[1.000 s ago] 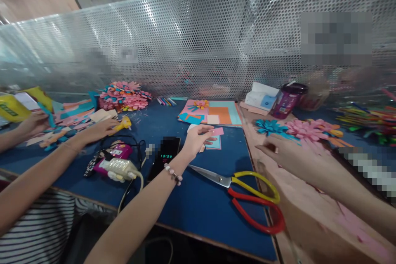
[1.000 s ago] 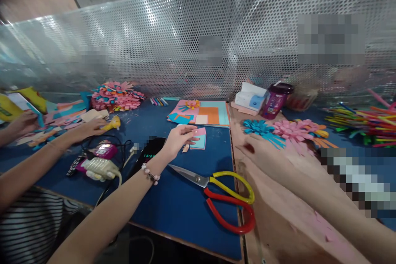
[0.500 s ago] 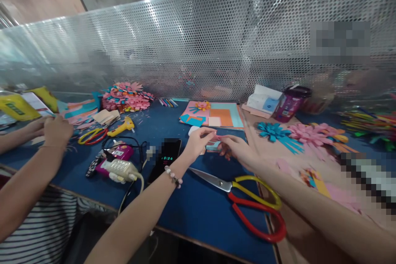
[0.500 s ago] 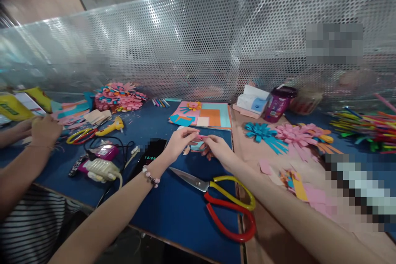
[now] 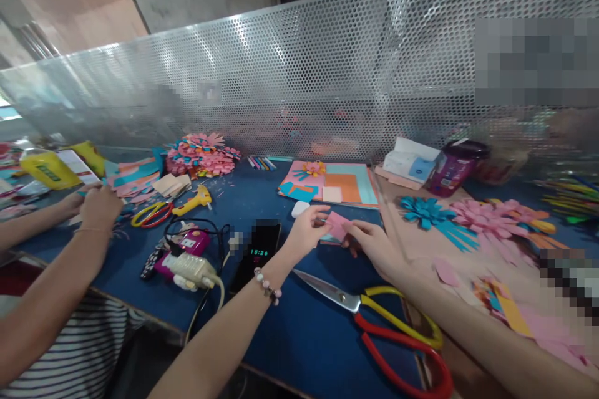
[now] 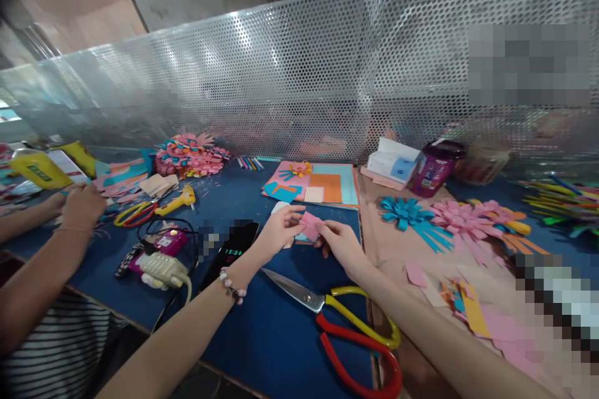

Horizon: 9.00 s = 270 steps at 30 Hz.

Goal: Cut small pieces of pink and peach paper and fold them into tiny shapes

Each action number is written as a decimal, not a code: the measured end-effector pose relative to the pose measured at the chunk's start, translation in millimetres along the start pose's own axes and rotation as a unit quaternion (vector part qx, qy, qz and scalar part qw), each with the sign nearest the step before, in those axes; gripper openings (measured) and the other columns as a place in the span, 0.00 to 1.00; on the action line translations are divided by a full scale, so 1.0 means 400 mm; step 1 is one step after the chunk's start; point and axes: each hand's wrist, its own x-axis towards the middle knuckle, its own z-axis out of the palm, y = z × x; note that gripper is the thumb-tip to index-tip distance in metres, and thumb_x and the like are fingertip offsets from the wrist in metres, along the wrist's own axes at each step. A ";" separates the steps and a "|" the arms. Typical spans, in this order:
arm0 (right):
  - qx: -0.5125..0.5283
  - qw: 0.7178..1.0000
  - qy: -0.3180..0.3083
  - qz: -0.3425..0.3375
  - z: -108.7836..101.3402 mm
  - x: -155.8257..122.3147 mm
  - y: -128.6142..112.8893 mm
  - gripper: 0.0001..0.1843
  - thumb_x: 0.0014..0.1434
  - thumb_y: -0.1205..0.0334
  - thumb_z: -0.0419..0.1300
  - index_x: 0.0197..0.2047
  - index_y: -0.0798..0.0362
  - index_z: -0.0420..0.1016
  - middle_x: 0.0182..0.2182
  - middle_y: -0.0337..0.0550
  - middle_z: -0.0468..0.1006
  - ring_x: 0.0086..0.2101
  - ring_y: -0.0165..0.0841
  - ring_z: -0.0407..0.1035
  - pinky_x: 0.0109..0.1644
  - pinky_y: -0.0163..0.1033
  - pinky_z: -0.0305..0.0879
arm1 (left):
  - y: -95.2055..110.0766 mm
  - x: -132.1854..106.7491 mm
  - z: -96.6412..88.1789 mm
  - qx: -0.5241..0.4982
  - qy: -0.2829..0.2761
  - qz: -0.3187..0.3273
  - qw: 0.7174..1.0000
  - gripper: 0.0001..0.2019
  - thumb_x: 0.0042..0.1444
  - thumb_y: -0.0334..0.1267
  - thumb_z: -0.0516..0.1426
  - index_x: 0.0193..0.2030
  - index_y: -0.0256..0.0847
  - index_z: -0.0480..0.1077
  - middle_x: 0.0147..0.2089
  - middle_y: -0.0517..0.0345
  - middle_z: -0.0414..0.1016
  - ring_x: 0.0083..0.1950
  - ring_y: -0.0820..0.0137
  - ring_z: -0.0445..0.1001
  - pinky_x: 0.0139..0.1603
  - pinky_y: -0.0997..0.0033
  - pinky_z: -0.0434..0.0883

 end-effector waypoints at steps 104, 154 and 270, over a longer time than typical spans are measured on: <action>0.129 0.988 0.054 -0.061 -0.012 0.018 0.042 0.13 0.45 0.55 0.66 0.30 0.54 0.73 0.25 0.39 0.75 0.26 0.31 0.69 0.33 0.38 0.68 | 0.036 0.006 0.007 0.070 -0.048 0.014 0.996 0.14 0.48 0.42 0.60 0.38 0.33 0.72 0.34 0.49 0.77 0.34 0.68 0.75 0.33 0.72 0.71; 0.072 0.997 -0.016 -0.025 -0.013 0.006 0.026 0.18 0.45 0.49 0.65 0.23 0.57 0.72 0.19 0.41 0.75 0.19 0.27 0.65 0.21 0.32 0.61 | 0.069 -0.002 0.003 0.098 -0.029 -0.012 0.995 0.10 0.46 0.40 0.60 0.32 0.35 0.74 0.27 0.54 0.75 0.28 0.72 0.71 0.26 0.76 0.66; -0.244 0.941 0.040 -0.230 -0.010 -0.006 0.019 0.17 0.57 0.65 0.51 0.46 0.50 0.75 0.38 0.45 0.75 0.37 0.36 0.69 0.43 0.41 0.63 | 0.024 0.004 0.023 -0.058 0.006 -0.071 0.996 0.15 0.51 0.37 0.58 0.45 0.34 0.67 0.35 0.52 0.72 0.35 0.71 0.74 0.36 0.70 0.74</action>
